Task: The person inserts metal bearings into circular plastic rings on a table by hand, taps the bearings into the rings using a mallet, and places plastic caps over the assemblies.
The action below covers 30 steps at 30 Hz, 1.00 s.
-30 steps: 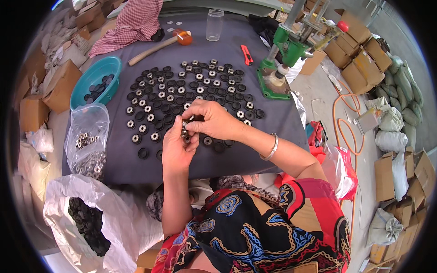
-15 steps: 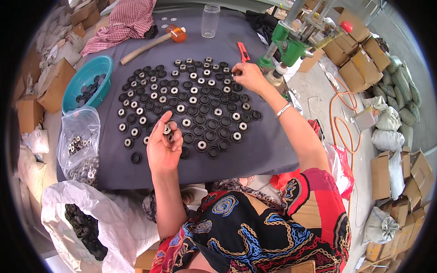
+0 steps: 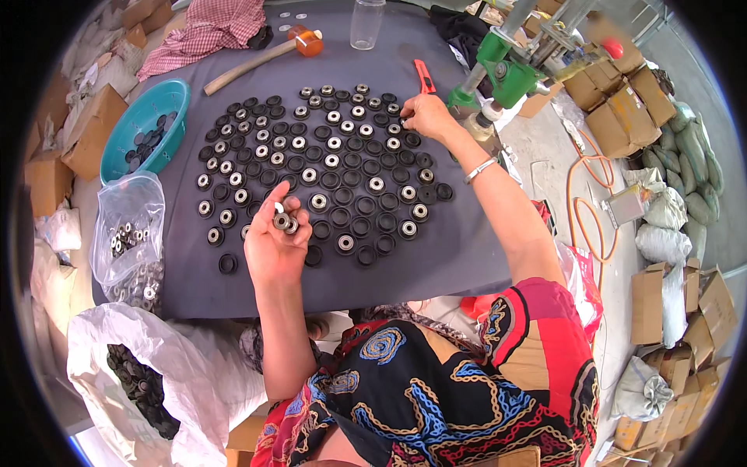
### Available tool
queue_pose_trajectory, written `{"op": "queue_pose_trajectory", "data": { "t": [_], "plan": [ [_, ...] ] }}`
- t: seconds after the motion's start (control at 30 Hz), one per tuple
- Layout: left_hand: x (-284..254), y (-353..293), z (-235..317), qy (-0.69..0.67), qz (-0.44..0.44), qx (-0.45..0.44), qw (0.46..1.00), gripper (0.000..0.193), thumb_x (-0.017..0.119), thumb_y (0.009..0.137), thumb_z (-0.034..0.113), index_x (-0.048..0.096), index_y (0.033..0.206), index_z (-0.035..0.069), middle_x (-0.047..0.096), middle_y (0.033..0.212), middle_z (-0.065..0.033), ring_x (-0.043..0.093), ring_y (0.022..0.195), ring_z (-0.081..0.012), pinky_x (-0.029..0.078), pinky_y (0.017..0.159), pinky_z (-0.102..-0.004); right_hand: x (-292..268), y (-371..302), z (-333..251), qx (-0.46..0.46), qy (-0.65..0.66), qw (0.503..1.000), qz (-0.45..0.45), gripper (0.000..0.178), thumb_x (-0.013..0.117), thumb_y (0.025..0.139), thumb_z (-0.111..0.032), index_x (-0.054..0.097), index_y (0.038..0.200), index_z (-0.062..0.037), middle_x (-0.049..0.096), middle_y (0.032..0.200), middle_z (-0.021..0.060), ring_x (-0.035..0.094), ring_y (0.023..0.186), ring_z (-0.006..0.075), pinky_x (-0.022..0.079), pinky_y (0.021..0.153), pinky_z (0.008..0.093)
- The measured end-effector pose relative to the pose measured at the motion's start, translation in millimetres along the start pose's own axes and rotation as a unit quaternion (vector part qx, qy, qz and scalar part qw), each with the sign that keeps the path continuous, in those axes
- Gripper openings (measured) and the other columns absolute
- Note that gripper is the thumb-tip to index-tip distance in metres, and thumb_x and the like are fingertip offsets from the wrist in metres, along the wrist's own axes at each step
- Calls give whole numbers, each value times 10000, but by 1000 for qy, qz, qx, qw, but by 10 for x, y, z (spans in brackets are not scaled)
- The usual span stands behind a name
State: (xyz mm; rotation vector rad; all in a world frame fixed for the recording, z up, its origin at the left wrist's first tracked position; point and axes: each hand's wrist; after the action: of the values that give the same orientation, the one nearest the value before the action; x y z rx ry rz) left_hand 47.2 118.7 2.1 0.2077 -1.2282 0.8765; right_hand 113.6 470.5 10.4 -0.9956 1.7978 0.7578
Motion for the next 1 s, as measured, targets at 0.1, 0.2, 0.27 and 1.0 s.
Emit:
{"op": "queue_pose_trajectory", "data": {
  "t": [0.1, 0.2, 0.27, 1.0],
  "plan": [
    [-11, -16, 26, 32, -14, 10, 999, 329, 414, 991, 157, 495, 1242, -40, 583, 789, -113, 537, 579, -189, 344, 438, -249, -6, 2, 58, 7, 15, 1000, -1, 264, 749, 677, -62, 700, 930, -4, 697, 847, 150, 674, 796, 267, 523, 752, 347],
    [-58, -37, 57, 96, -66, -4, 993, 339, 420, 996, 155, 487, 1262, -44, 576, 755, -99, 506, 515, -161, 309, 400, -233, -19, -33, 1, -10, -32, 999, 2, 246, 745, 696, -98, 704, 925, -20, 685, 854, 145, 667, 812, 266, 521, 752, 356],
    [-30, -86, 18, 130, -95, -6, 987, 334, 466, 985, 153, 496, 1269, -20, 549, 679, -77, 451, 445, -131, 266, 372, -223, 3, -206, -248, -62, -148, 979, 124, 232, 732, 725, -147, 703, 925, -33, 662, 865, 138, 653, 842, 267, 515, 749, 365],
    [187, -328, -304, 285, -232, -121, 922, 527, 600, 936, 184, 402, 1390, 5, 440, 615, 30, 367, 434, -47, 307, 369, -208, -101, -1432, -1480, -158, 404, 861, -264, 217, 693, 816, -56, 646, 1014, 18, 628, 1001, 56, 593, 905, 119, 494, 791, 274]
  ]
}}
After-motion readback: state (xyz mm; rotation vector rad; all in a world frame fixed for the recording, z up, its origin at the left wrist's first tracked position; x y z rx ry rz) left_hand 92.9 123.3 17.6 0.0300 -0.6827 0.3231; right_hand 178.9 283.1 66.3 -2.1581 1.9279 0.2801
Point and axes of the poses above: each hand's wrist, its own y-axis towards the middle knuckle, its own x-axis out of the palm, z = x × y
